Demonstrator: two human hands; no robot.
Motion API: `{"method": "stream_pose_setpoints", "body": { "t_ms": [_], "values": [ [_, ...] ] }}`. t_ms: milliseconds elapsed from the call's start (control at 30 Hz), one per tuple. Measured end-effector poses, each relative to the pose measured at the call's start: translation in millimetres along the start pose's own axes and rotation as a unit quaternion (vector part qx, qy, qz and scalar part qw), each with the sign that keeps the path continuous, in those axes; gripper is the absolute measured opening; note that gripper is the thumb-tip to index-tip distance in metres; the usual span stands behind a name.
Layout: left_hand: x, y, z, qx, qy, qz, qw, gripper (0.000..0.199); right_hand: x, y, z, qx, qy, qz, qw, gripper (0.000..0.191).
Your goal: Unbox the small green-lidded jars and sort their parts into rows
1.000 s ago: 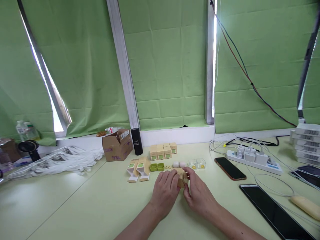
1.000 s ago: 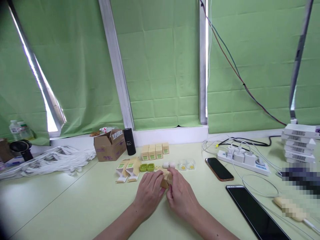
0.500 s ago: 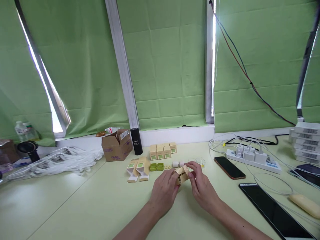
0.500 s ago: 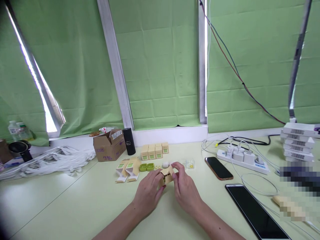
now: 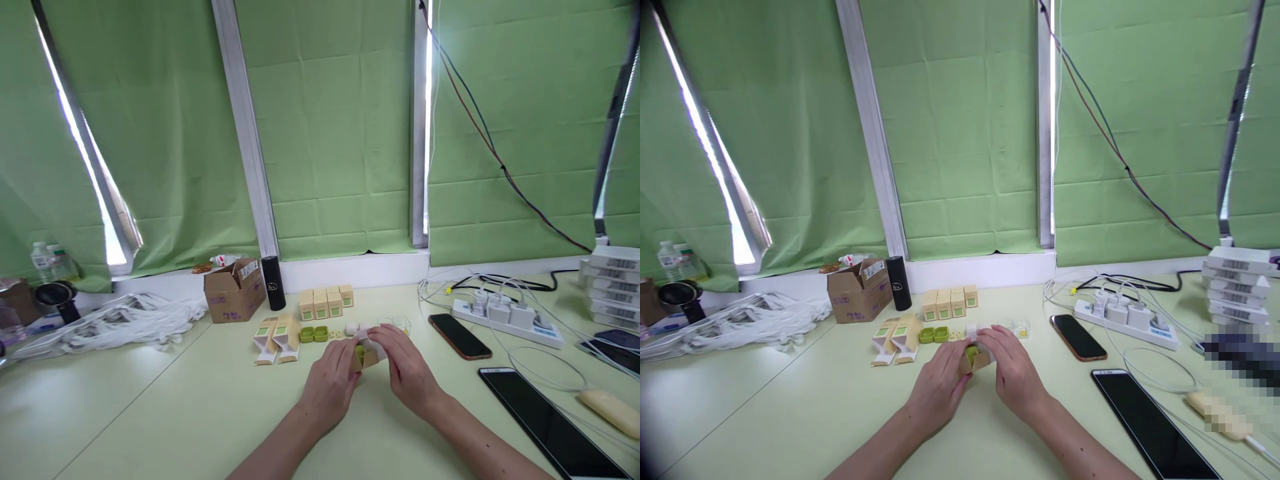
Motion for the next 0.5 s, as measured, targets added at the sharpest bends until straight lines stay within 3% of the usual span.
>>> {"method": "stream_pose_setpoints", "body": {
  "t_ms": [133,333,500],
  "values": [
    [1,-1.5,1,-0.004,-0.002,-0.008,1.0,0.065,3,-3,-7,0.012,-0.014,0.014,1.0,0.066],
    [4,-5.1,7,-0.003,0.013,-0.009,1.0,0.067,3,-1,-4,-0.008,-0.038,0.057,0.998,0.06],
    [4,-8.0,9,0.002,0.027,-0.012,1.0,0.068,0,1,3,-0.016,-0.052,0.019,0.998,0.045]
  ]
}}
Point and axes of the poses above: each hand's wrist, its own x-axis away from the middle knuckle, its own y-axis out of the back of the hand, z = x × y, the point moved 1 cm from there along -x, towards the middle knuckle, and after that the axes turned 7 degrees about z, right-handed, at the moved point
